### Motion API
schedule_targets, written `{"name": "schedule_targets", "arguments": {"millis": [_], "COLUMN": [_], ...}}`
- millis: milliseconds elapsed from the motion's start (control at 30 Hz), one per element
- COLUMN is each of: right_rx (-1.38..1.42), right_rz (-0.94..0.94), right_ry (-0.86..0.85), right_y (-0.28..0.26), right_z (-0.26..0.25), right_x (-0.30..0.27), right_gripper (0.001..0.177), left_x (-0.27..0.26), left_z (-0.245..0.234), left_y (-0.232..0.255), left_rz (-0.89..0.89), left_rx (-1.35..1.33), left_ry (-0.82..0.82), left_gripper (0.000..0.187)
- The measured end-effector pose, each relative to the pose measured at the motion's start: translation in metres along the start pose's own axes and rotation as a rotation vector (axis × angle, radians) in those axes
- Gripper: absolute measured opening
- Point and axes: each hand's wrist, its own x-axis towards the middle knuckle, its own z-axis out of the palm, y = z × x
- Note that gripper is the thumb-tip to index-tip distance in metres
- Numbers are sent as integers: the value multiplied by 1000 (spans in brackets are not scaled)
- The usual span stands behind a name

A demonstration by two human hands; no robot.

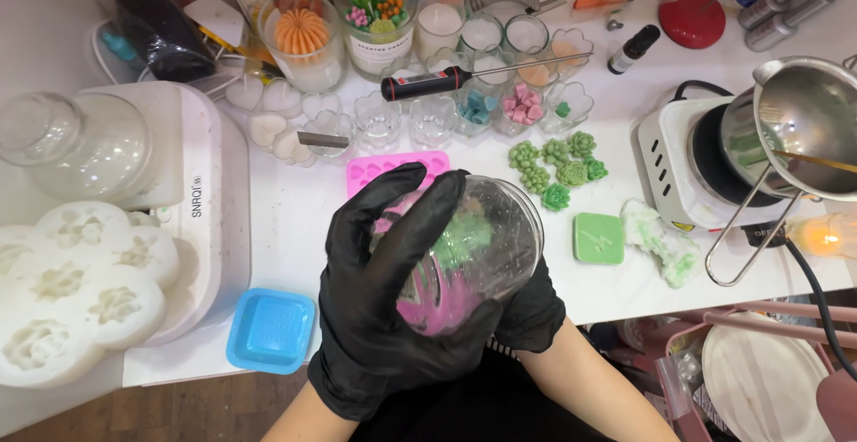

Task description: The recorder is making candles by handling small wax pieces and stirring melting wax in a pot.

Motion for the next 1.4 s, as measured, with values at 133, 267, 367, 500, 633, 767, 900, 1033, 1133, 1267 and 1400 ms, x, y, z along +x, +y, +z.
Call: {"name": "schedule_targets", "arguments": {"millis": [133,267,367,500,633,767,900,1033,1133,1267,1400], "right_rx": [-2,-303,-441,233,594,708,703,671,608,621,695], "right_rz": [-11,-115,-228,-184,-160,-168,-141,-125,-140,-141,-132], "right_ry": [-40,-79,-38,156,96,-19,-95,-197,-227,-244,-279], "right_y": [-23,-32,-39,-58,-66,-72,-80,-84,-90,-94,-93], "right_z": [56,56,35,16,6,21,46,54,61,66,66], "right_x": [-19,-20,-14,-5,-8,-12,-12,-14,-19,-27,-34], "right_gripper": [39,36,35,28,20,22,43,47,50,53,53], "left_x": [6,11,8,3,-6,-13,-35,-43,-34,-4,28], "left_z": [-1,0,8,12,20,28,35,38,29,10,20], "left_y": [4,1,-6,-17,-32,-34,-62,-72,-59,-17,11], "left_rz": [56,34,20,35,57,-157,-59,-129,-64,33,248], "left_rx": [81,80,8,-1,-70,-115,-153,-258,-205,22,217], "left_ry": [-60,-180,-197,-291,-343,-347,-176,-125,-150,-123,-336], "left_gripper": [85,85,91,108,115,123,113,110,106,92,53]}}
